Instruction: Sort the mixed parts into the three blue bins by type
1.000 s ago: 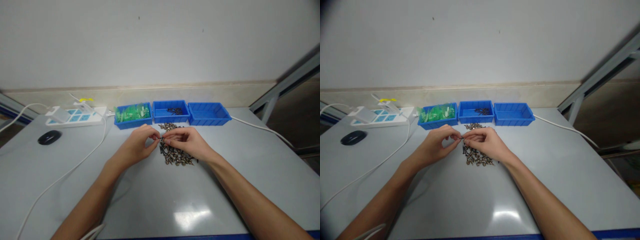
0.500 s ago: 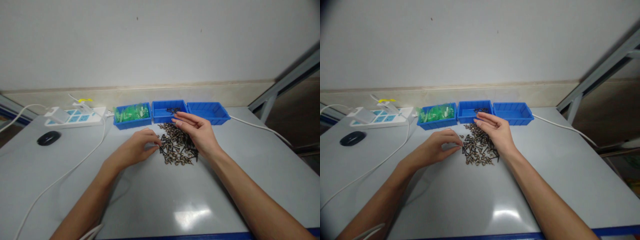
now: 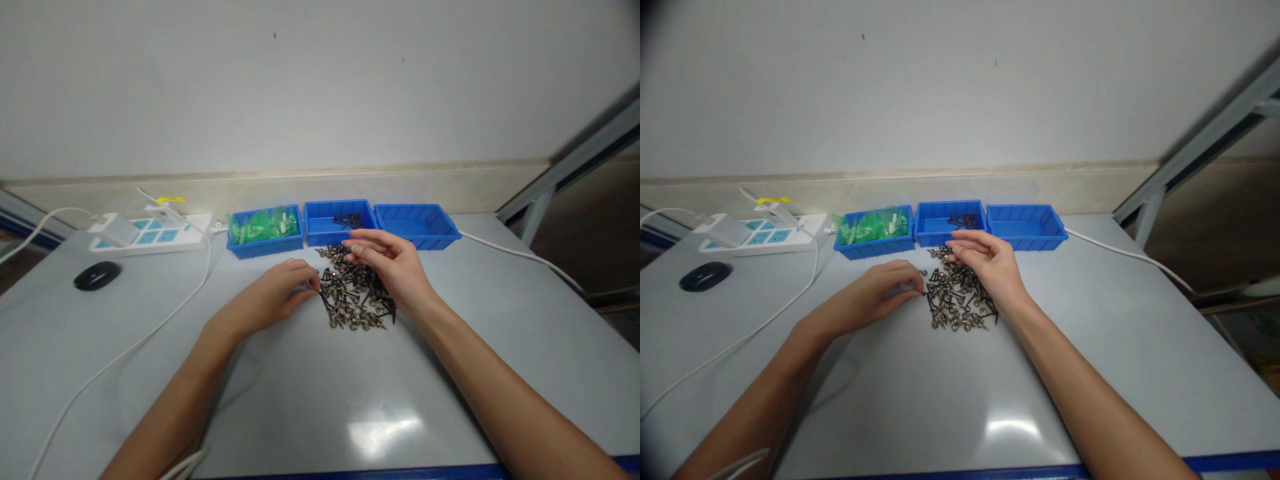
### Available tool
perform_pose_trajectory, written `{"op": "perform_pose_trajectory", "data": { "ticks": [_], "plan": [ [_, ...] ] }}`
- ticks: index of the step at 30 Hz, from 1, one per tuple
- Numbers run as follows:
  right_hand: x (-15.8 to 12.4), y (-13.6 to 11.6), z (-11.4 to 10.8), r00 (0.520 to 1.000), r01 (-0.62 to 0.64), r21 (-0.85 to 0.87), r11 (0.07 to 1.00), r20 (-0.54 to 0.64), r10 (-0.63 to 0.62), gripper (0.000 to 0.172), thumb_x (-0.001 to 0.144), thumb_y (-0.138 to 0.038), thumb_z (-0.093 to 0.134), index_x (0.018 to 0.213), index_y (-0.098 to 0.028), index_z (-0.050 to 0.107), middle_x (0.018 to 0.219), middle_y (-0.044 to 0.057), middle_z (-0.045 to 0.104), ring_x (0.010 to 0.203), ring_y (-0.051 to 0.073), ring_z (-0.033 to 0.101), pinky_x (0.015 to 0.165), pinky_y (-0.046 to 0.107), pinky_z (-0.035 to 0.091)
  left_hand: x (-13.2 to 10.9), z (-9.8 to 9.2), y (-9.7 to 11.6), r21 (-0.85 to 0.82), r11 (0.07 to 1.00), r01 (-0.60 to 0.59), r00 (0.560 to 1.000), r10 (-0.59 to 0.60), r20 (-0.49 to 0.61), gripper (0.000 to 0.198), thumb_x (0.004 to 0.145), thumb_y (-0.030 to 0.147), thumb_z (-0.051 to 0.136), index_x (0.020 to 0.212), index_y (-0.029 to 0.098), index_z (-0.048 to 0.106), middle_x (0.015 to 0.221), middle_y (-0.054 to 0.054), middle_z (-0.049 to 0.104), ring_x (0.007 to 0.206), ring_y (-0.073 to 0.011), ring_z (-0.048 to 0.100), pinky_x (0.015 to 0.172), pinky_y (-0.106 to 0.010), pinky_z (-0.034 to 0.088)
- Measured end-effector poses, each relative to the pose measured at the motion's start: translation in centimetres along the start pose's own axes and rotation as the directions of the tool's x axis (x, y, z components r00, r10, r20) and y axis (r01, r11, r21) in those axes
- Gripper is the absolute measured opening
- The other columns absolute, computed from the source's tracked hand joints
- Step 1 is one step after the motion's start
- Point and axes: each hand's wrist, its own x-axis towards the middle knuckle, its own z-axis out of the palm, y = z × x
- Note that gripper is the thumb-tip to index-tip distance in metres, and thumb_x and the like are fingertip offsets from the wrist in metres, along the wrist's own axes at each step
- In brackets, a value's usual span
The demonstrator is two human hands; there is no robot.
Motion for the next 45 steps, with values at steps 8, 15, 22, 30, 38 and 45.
{"op": "perform_pose_trajectory", "data": {
  "ticks": [8, 15, 22, 30, 38, 45],
  "plan": [
    [-0.6, -0.5, 0.2, 0.969, 0.011, -0.198, 0.980, 0.245, 0.038, 0.019, 0.080, -0.030, 0.078, 0.096, -0.019, 0.077, 0.081, 0.003, 0.077, 0.072, 0.015, 0.072, 0.070, 0.028, 0.057, 0.5, -0.1, 1.2, -0.260, 0.964, 0.050, 0.952, -0.125, -0.278, 0.005, 0.087, 0.018, 0.070, 0.087, 0.017, 0.065, 0.079, 0.001, 0.070, 0.071, -0.0108, 0.066, 0.070, -0.021, 0.053],
    [-1.0, -0.2, 0.5, 0.887, -0.057, -0.171, 0.984, 0.443, 0.129, 0.024, 0.081, -0.034, 0.079, 0.099, -0.018, 0.076, 0.081, 0.005, 0.078, 0.076, 0.018, 0.073, 0.073, 0.031, 0.058, 0.6, 0.4, 1.3, -0.486, 0.872, 0.065, 0.923, -0.237, -0.302, 0.021, 0.084, 0.025, 0.076, 0.090, 0.019, 0.057, 0.080, -0.001, 0.077, 0.078, -0.0165, 0.076, 0.075, -0.025, 0.061],
    [-0.8, -0.8, 0.2, 0.872, -0.143, -0.105, 0.984, 0.457, 0.175, 0.023, 0.075, -0.029, 0.084, 0.096, -0.021, 0.078, 0.083, 0.004, 0.080, 0.079, 0.018, 0.076, 0.075, 0.030, 0.060, 0.7, 0.6, 1.7, -0.563, 0.822, 0.085, 0.939, -0.255, -0.230, 0.023, 0.084, 0.024, 0.075, 0.093, 0.020, 0.055, 0.082, -0.002, 0.079, 0.079, -0.0186, 0.078, 0.070, -0.025, 0.062],
    [-0.5, -0.4, 0.3, 0.984, -0.085, 0.103, 0.991, 0.165, 0.067, 0.033, 0.072, -0.027, 0.087, 0.103, -0.025, 0.078, 0.102, 0.003, 0.080, 0.096, 0.019, 0.075, 0.098, 0.038, 0.057, 0.4, 0.5, 0.7, -0.141, 0.989, 0.031, 0.981, -0.057, -0.183, 0.012, 0.087, 0.018, 0.071, 0.099, 0.017, 0.067, 0.083, -0.002, 0.072, 0.075, -0.0142, 0.068, 0.072, -0.026, 0.055],
    [-0.4, -0.8, 0.3, 0.997, -0.022, 0.135, 0.991, 0.078, 0.012, 0.051, 0.076, -0.025, 0.083, 0.124, -0.028, 0.068, 0.130, 0.006, 0.071, 0.121, 0.026, 0.067, 0.114, 0.048, 0.045, 0.2, 0.8, 0.0, 0.038, 0.999, -0.028, 1.000, 0.028, 0.011, 0.011, 0.093, 0.015, 0.062, 0.095, 0.019, 0.072, 0.096, -0.005, 0.064, 0.089, -0.0174, 0.062, 0.082, -0.029, 0.050],
    [-0.5, -0.6, 0.2, 0.994, -0.043, 0.085, 0.995, 0.105, 0.034, 0.038, 0.078, -0.030, 0.081, 0.114, -0.026, 0.071, 0.116, 0.006, 0.076, 0.096, 0.022, 0.074, 0.099, 0.045, 0.055, 0.0, 0.9, -0.6, 0.060, 0.998, 0.001, 1.000, -0.003, 0.029, 0.013, 0.096, 0.016, 0.053, 0.097, 0.019, 0.066, 0.099, -0.004, 0.062, 0.091, -0.0177, 0.060, 0.082, -0.030, 0.049]
  ]
}}
